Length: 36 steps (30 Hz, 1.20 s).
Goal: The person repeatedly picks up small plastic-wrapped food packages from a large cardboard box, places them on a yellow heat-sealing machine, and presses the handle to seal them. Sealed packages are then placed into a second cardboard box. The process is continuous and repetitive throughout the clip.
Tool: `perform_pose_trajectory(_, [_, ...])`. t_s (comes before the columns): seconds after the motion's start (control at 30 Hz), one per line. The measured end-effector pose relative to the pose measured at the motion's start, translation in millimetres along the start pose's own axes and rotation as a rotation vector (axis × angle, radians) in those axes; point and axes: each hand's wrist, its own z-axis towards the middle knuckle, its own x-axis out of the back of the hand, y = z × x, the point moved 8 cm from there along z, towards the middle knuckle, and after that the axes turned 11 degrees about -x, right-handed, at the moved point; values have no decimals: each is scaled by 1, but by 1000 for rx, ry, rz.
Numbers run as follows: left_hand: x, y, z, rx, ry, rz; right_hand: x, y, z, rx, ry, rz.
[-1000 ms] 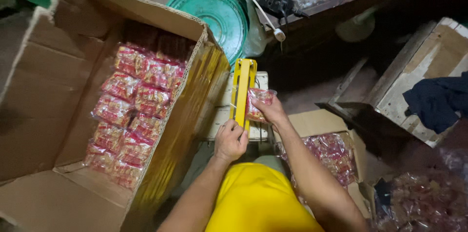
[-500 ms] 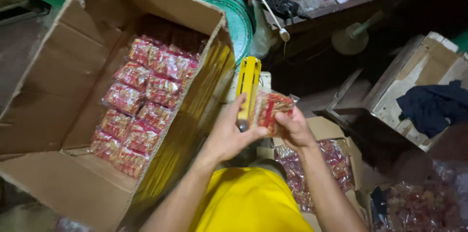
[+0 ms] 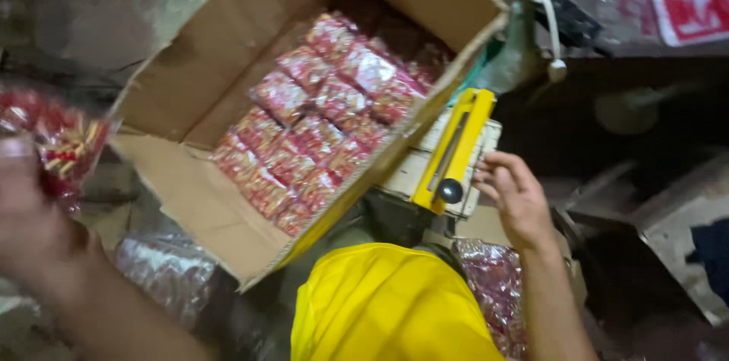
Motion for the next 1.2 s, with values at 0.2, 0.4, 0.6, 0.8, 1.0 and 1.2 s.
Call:
perform_pose_trajectory(0.2, [71, -199, 40, 266, 256, 194, 16, 2, 1, -70, 68, -59])
perform_pose_trajectory(0.4, [90, -250, 67, 116, 10, 789, 27, 13, 7, -28, 40, -70])
perform_pose_trajectory(0.6, [-33, -62, 64, -969, -212, 491, 9, 6, -3, -100, 141, -109])
perform_pose_trajectory(0.8, [-271, -5, -71, -668, -1039, -9, -10, 16, -2, -21, 128, -135])
perform_pose_trajectory(1.0, [-402, -109, -248, -280, -1692, 544, -11, 28, -19, -4, 183, -126])
perform_pose_trajectory(1.2, [-398, -135, -274, -102, -1559, 595, 4, 40, -33, -33, 222, -75])
